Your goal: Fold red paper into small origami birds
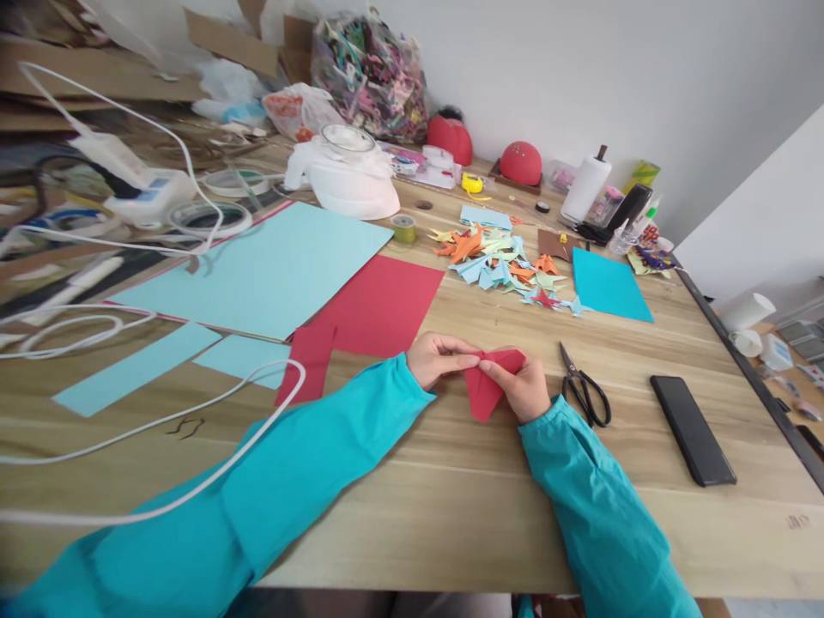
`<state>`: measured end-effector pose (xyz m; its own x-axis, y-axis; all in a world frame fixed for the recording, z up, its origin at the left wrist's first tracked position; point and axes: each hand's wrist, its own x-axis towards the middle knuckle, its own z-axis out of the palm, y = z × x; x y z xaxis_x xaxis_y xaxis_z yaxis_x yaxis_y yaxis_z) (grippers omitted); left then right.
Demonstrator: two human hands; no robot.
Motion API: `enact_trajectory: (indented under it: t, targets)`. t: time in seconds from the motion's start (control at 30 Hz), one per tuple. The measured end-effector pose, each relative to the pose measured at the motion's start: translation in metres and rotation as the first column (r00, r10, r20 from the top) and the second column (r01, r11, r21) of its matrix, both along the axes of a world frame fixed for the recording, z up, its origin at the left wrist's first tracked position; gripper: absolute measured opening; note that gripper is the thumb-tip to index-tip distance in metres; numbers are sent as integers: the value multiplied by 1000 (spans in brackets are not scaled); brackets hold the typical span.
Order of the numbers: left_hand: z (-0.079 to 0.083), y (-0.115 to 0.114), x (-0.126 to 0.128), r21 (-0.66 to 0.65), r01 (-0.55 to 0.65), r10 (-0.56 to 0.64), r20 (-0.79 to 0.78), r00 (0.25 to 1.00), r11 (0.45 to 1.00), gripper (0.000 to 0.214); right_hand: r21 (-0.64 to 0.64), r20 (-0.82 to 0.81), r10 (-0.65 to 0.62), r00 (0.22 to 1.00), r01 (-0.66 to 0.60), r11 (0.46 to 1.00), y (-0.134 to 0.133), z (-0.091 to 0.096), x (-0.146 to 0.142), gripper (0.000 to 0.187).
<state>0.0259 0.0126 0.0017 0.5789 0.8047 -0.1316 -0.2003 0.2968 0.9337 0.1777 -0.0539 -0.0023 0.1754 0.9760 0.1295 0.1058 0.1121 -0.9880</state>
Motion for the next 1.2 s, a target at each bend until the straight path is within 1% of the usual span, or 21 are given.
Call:
enact_trajectory:
  t: [0.13, 0.2, 0.33, 0.5, 0.57, 0.67, 0.73, 0.8, 0.9, 0.97, 1.1, 1.2]
  targets:
    - [-2, 1, 1, -151, 84, -62, 145, 987, 985, 43, -30, -57, -18, 998, 16, 999, 0, -1, 0, 17]
    - [-1, 1, 2, -169, 91, -63, 164, 985, 982, 42, -34, -65, -22, 998, 20, 999, 0, -2, 0, 19]
    - [1, 0, 1, -151, 78, -59, 127, 990, 985, 40, -31, -64, -29, 998, 27, 999, 0, -3, 1, 21]
    - [1, -1, 2, -124, 33, -24, 77, 997, 992, 41, -23, -120, -33, 992, 30, 999, 1, -6, 1, 19]
    - [1, -1, 2, -83, 9, -6, 29, 1000, 997, 38, -18, -140, -38, 989, 36, 999, 2, -7, 2, 18]
    - [2, -1, 2, 16, -18, 19, -62, 998, 1000, 33, -16, -157, -35, 987, 33, 999, 2, -8, 2, 18]
    - [1, -1, 2, 39, -13, 16, -77, 997, 999, 32, -17, -163, -30, 986, 27, 999, 2, -9, 2, 18]
    - [0, -1, 2, 5, -4, 4, -37, 999, 1000, 35, -15, -156, -31, 987, 29, 999, 2, -9, 2, 18]
    - [-5, 1, 4, -91, 27, -19, 81, 997, 995, 42, -10, -128, -49, 991, 48, 999, 3, -9, 3, 19]
    - [-7, 2, 4, -134, 41, -23, 132, 991, 990, 45, -9, -128, -54, 990, 53, 999, 3, -9, 3, 19]
    - [-6, 1, 4, -132, 33, -16, 127, 992, 991, 43, -22, -126, -49, 991, 46, 999, 3, -8, 3, 20]
    - [0, -1, 3, -77, 14, -11, 43, 999, 997, 39, -37, -112, -36, 993, 32, 999, 2, -7, 2, 21]
